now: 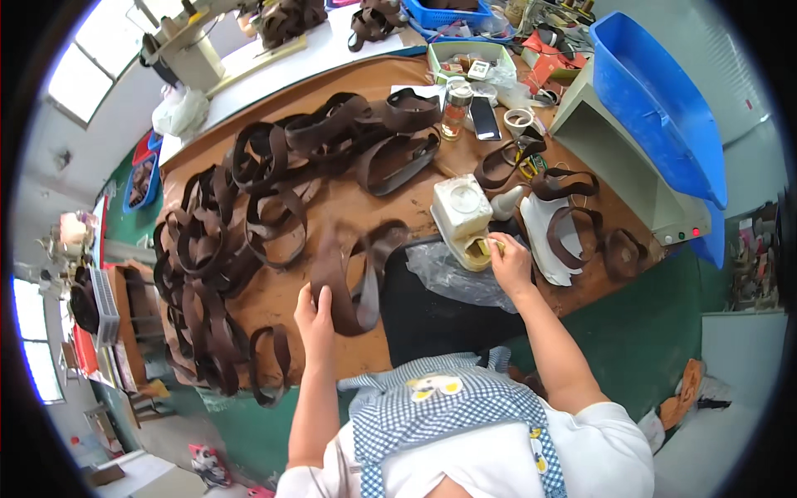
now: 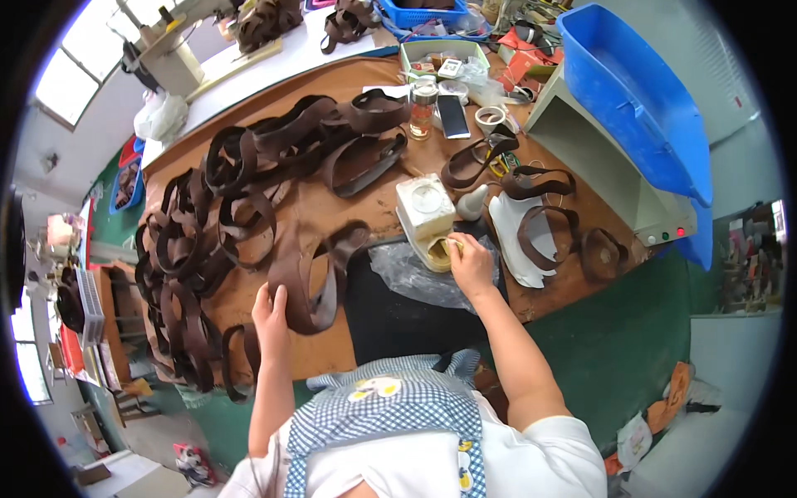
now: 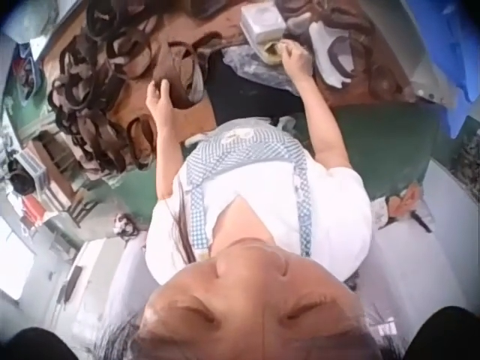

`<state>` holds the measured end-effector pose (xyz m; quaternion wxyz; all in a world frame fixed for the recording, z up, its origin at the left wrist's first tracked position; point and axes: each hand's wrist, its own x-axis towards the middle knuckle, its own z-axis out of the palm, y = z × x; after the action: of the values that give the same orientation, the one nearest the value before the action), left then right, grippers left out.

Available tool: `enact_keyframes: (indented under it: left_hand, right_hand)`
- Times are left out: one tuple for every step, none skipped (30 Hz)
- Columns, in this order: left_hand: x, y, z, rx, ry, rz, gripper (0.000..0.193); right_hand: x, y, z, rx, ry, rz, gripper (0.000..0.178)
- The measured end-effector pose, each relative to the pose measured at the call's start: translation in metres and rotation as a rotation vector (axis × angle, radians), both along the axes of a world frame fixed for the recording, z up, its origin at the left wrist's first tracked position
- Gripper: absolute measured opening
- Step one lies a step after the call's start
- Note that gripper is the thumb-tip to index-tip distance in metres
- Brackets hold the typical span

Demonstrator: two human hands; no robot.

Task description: Apply glue to the edges of leather shoe upper components using a brush and then organizing the parts.

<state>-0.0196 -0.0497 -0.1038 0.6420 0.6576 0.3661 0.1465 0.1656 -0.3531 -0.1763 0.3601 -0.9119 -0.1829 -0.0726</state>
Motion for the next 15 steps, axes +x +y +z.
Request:
enact_keyframes:
  left_hand:
    - [-0.002, -0.002, 0.013, -0.078, -0.136, 0.021, 0.026]
    - [-0.007, -0.007, 0.024, -0.169, -0.27, 0.048, 0.03]
    - [-0.008, -0.002, 0.031, -0.214, -0.234, -0.01, 0.036]
    - [-0.006, 0.0, 0.033, -0.204, -0.234, -0.005, 0.036]
    - [-0.005, 0.0, 0.034, -0.311, -0.255, -0.048, 0.039]
    - [-0.005, 0.001, 0.034, -0.416, -0.277, -0.09, 0.043]
    - [-0.01, -0.002, 0.032, -0.409, -0.299, -0.08, 0.05]
    - [-0.01, -0.009, 0.041, -0.441, -0.339, -0.103, 0.054]
    - [-0.01, -0.01, 0.04, -0.41, -0.345, -0.135, 0.056]
    - [-0.009, -0.012, 0.038, -0.375, -0.355, -0.163, 0.057]
    - [-0.006, -0.013, 0.032, -0.369, -0.398, -0.159, 0.058]
    - [-0.006, -0.015, 0.031, -0.345, -0.369, -0.176, 0.058]
    - [-0.005, -0.015, 0.025, -0.264, -0.379, -0.192, 0.057]
    - [-0.005, -0.018, 0.023, -0.186, -0.392, -0.215, 0.056]
    - [-0.004, -0.021, 0.025, -0.177, -0.415, -0.23, 0.055]
  right_hand:
    - [-0.002, 0.0, 0.006, 0.028, -0.016, -0.009, 0.014]
    - [-0.002, -0.005, 0.014, -0.002, -0.018, -0.009, 0.013]
    - [-0.005, -0.01, 0.012, -0.014, -0.009, -0.004, 0.013]
    - [-0.003, -0.012, 0.012, -0.018, -0.008, 0.013, 0.012]
    - [-0.004, -0.013, 0.013, -0.008, -0.008, 0.02, 0.012]
    - [-0.009, -0.016, 0.015, -0.017, 0.018, 0.031, 0.013]
    - [-0.013, -0.014, 0.017, -0.018, 0.043, 0.037, 0.013]
    - [-0.018, -0.014, 0.018, -0.007, 0.047, 0.046, 0.013]
    - [-0.021, -0.015, 0.019, -0.023, 0.014, 0.03, 0.013]
    - [-0.022, -0.017, 0.02, -0.034, -0.023, 0.017, 0.012]
    - [-0.022, -0.022, 0.015, -0.005, 0.086, -0.014, 0.013]
    - [-0.023, -0.023, 0.009, 0.024, 0.194, -0.043, 0.015]
    - [-0.027, -0.012, 0.027, 0.27, 0.486, -0.104, 0.023]
    - [-0.026, -0.011, 0.03, 0.428, 0.578, -0.094, 0.024]
    - [-0.025, -0.006, 0.032, 0.633, 0.682, -0.082, 0.022]
